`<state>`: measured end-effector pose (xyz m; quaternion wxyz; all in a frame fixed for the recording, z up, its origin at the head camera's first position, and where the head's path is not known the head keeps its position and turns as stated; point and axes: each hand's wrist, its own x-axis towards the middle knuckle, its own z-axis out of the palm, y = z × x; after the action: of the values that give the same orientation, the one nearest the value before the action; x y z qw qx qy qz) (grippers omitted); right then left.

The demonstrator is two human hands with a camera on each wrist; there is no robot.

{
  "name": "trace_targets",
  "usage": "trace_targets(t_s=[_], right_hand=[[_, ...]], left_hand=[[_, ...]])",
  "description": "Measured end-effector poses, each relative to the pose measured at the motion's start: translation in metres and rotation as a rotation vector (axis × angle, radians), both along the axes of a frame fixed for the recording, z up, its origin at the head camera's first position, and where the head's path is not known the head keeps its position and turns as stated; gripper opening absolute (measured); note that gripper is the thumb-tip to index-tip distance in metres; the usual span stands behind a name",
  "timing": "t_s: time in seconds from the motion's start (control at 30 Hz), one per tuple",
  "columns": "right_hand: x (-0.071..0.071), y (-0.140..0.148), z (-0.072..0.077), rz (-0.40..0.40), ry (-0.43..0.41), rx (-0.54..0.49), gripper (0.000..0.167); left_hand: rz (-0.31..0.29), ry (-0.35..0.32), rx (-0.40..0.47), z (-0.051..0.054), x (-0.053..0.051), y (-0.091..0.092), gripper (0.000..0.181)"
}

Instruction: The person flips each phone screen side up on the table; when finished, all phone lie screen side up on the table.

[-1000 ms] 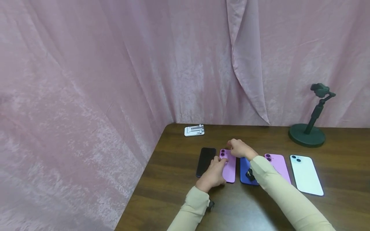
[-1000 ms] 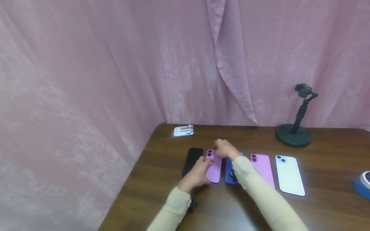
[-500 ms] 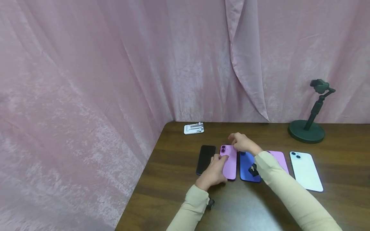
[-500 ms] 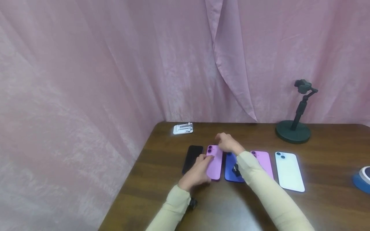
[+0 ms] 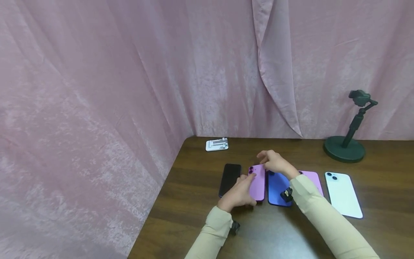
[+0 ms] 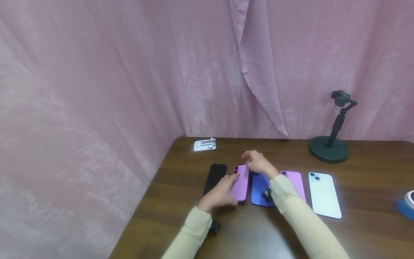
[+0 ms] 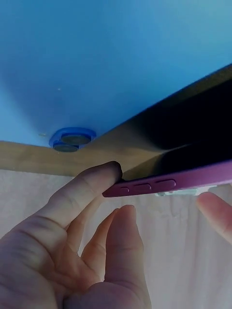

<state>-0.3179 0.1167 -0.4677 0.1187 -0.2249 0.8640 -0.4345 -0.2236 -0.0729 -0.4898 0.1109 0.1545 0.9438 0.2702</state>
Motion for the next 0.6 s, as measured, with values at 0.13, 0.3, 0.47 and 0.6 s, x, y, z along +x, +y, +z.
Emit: trace_targets(t_s=[0.13,0.3,0.47,0.6], right_hand=[[0.004,0.003,0.001,0.013,0.021,-0.013,0.044],[0.007,0.003,0.006,0.034,0.059,-0.011,0.045],[0.008,0.004,0.013,0.032,0.077,0.007,0.046],[0.009,0.005,0.018,0.028,0.087,0.008,0.046]], left_hand=[[-0.044,0.026,0.011,0.000,0.001,-0.001,0.101],[-0.073,0.048,0.016,0.002,0.000,-0.001,0.104],[-0.064,0.031,0.063,0.006,-0.001,0.002,0.107],[-0.049,0.010,0.117,0.008,-0.003,0.004,0.107]])
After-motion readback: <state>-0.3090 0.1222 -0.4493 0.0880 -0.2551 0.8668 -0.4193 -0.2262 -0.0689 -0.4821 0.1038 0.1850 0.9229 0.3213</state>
